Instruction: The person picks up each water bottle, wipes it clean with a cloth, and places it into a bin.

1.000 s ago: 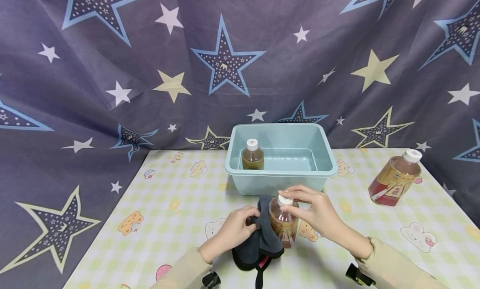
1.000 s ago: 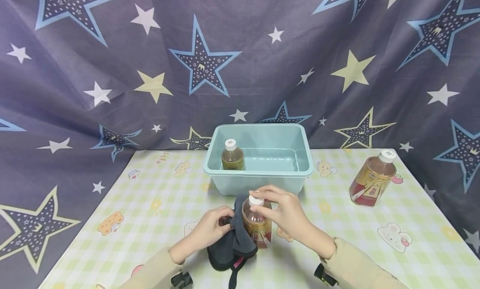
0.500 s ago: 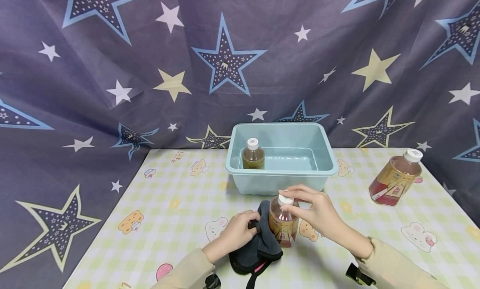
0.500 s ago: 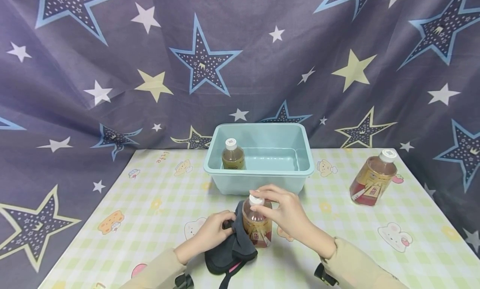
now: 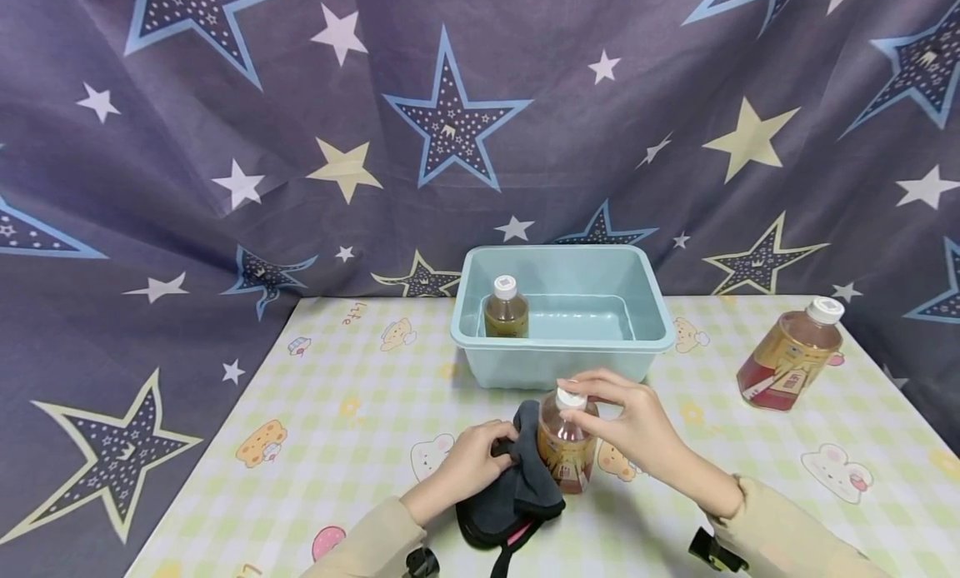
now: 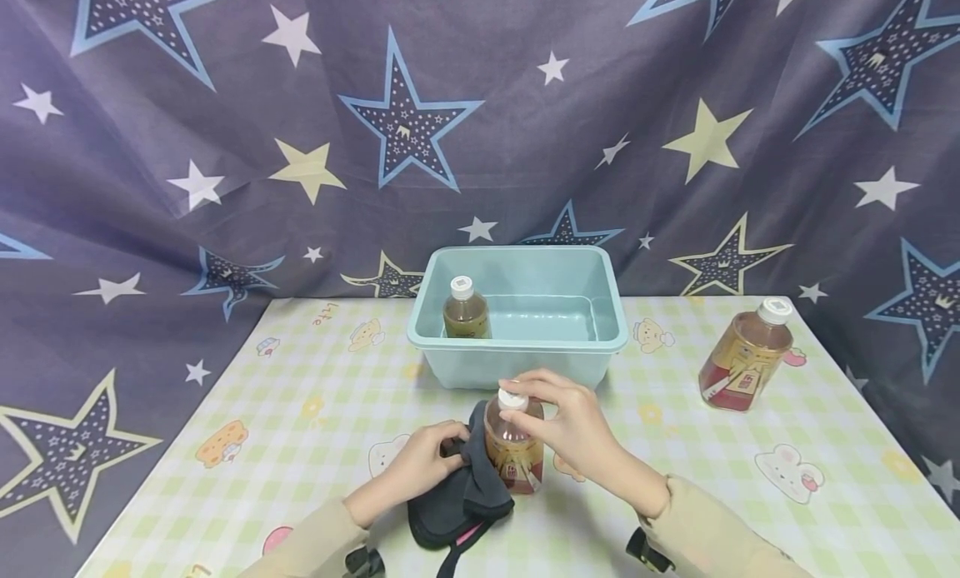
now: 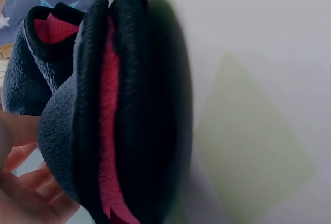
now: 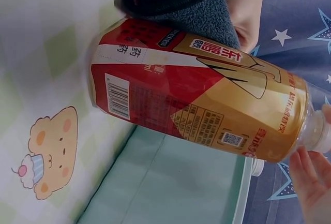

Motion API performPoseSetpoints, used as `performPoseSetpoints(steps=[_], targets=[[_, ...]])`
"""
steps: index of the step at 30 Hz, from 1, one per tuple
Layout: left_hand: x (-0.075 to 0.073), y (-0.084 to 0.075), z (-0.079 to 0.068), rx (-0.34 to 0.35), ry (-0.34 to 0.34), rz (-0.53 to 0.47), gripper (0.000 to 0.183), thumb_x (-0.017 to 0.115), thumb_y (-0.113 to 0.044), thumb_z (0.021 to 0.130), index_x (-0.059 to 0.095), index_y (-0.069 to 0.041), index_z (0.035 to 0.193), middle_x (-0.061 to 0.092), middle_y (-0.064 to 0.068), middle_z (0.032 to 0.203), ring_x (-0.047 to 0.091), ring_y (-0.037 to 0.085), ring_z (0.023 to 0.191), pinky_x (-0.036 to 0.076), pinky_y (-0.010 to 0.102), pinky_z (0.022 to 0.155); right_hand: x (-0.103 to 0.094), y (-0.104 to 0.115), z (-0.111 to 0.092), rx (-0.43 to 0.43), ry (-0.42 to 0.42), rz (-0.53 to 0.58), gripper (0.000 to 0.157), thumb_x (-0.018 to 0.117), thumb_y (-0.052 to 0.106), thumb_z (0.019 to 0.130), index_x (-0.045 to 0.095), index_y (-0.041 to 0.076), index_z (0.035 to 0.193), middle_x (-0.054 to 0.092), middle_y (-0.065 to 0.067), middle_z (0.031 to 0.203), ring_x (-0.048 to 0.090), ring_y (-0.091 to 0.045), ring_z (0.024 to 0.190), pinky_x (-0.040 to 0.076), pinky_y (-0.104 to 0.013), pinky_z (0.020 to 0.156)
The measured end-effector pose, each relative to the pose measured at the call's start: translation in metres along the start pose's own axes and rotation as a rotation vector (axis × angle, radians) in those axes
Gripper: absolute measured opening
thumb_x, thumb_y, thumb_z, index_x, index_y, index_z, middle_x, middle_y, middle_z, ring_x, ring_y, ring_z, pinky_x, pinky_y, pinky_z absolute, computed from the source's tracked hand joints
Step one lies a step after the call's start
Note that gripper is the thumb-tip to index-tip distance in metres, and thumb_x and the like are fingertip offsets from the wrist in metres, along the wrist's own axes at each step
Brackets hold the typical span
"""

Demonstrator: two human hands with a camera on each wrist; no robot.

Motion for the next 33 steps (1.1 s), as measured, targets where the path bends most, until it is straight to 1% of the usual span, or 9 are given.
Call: performPoseSetpoints(steps=[4,8,12,17,22,24,27,31,33], targets=[[-0.004,0.001,-0.002,-0.002,0.000,-0.037,0.017,0.064,-0.001,0.074,0.062,-0.011,0.087,0.060,0.001,0.088,0.051,0.009,0.069,0.042,0.022,0.062,0.003,-0.008,-0.004,0.020,0.004,-0.005,0.036,0.073,-0.009,0.061,0.067,-0.001,0.095,0.062,-0.010,0.089,0.059,-0.014,0.071,0.048,-0.024,0.061],[-0.009,0.002,-0.004,-0.005,-0.014,-0.057,0.017,0.064,-0.001,0.074,0.063,-0.011,0.088,0.061,0.001,0.090,0.054,0.010,0.074,0.044,0.024,0.065,0.006,-0.024,-0.010,0.031,0.020,-0.001,0.035,0.073,-0.004,0.064,0.066,0.002,0.098,0.062,-0.008,0.094,0.059,-0.012,0.074,0.048,-0.022,0.063],[-0.012,0.003,-0.007,-0.010,-0.038,-0.073,0.018,0.064,0.001,0.074,0.063,-0.012,0.087,0.061,0.000,0.089,0.054,0.010,0.072,0.044,0.024,0.064,0.007,-0.031,-0.012,0.035,0.072,0.034,0.035,0.071,-0.001,0.068,0.065,0.005,0.102,0.061,-0.007,0.100,0.059,-0.013,0.085,0.046,-0.020,0.071],[-0.016,0.002,-0.009,-0.014,-0.050,-0.096,0.019,0.064,0.002,0.073,0.063,-0.012,0.086,0.061,0.000,0.089,0.054,0.011,0.072,0.045,0.025,0.064,0.006,-0.032,-0.011,0.043,0.147,0.072,0.034,0.068,0.001,0.073,0.064,0.007,0.106,0.060,-0.008,0.106,0.055,-0.017,0.099,0.040,-0.016,0.084],[-0.018,0.001,-0.011,-0.025,-0.048,-0.106,0.019,0.063,0.003,0.074,0.063,-0.012,0.087,0.061,0.000,0.091,0.055,0.012,0.073,0.045,0.026,0.065,0.005,-0.033,-0.010,0.038,0.183,0.081,0.032,0.066,0.000,0.075,0.063,0.005,0.106,0.059,-0.008,0.109,0.054,-0.020,0.102,0.039,-0.018,0.086],[-0.019,0.001,-0.012,-0.025,-0.049,-0.110,0.020,0.063,0.003,0.074,0.063,-0.011,0.087,0.061,0.000,0.091,0.055,0.012,0.073,0.045,0.025,0.064,0.004,-0.032,-0.010,0.028,0.169,0.067,0.033,0.068,0.000,0.073,0.063,0.005,0.105,0.059,-0.009,0.109,0.055,-0.020,0.101,0.040,-0.018,0.086],[-0.020,0.002,-0.013,-0.019,-0.054,-0.110,0.020,0.063,0.004,0.074,0.063,-0.012,0.087,0.061,0.000,0.091,0.054,0.011,0.072,0.045,0.026,0.064,0.004,-0.030,-0.008,0.003,0.112,0.034,0.035,0.072,0.001,0.068,0.065,0.005,0.101,0.060,-0.009,0.106,0.056,-0.021,0.098,0.040,-0.016,0.084],[-0.021,0.002,-0.014,-0.011,-0.061,-0.107,0.021,0.063,0.005,0.073,0.062,-0.012,0.086,0.061,0.001,0.091,0.055,0.011,0.073,0.046,0.026,0.064,0.004,-0.027,-0.007,-0.017,0.042,-0.013,0.034,0.075,0.001,0.063,0.066,0.006,0.095,0.060,-0.005,0.098,0.056,-0.018,0.092,0.041,-0.014,0.080],[-0.021,0.002,-0.015,-0.009,-0.065,-0.107,0.021,0.063,0.005,0.073,0.063,-0.011,0.086,0.061,0.001,0.091,0.055,0.011,0.073,0.045,0.025,0.064,0.004,-0.026,-0.007,-0.023,0.028,-0.022,0.032,0.075,0.001,0.063,0.067,0.006,0.093,0.060,-0.004,0.095,0.056,-0.016,0.089,0.041,-0.013,0.078]])
Point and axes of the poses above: each hand's wrist, its own z-axis towards the middle knuckle, its own x-axis out of the palm, y = z × x, the point moved 4 cm from there along z, towards the middle knuckle
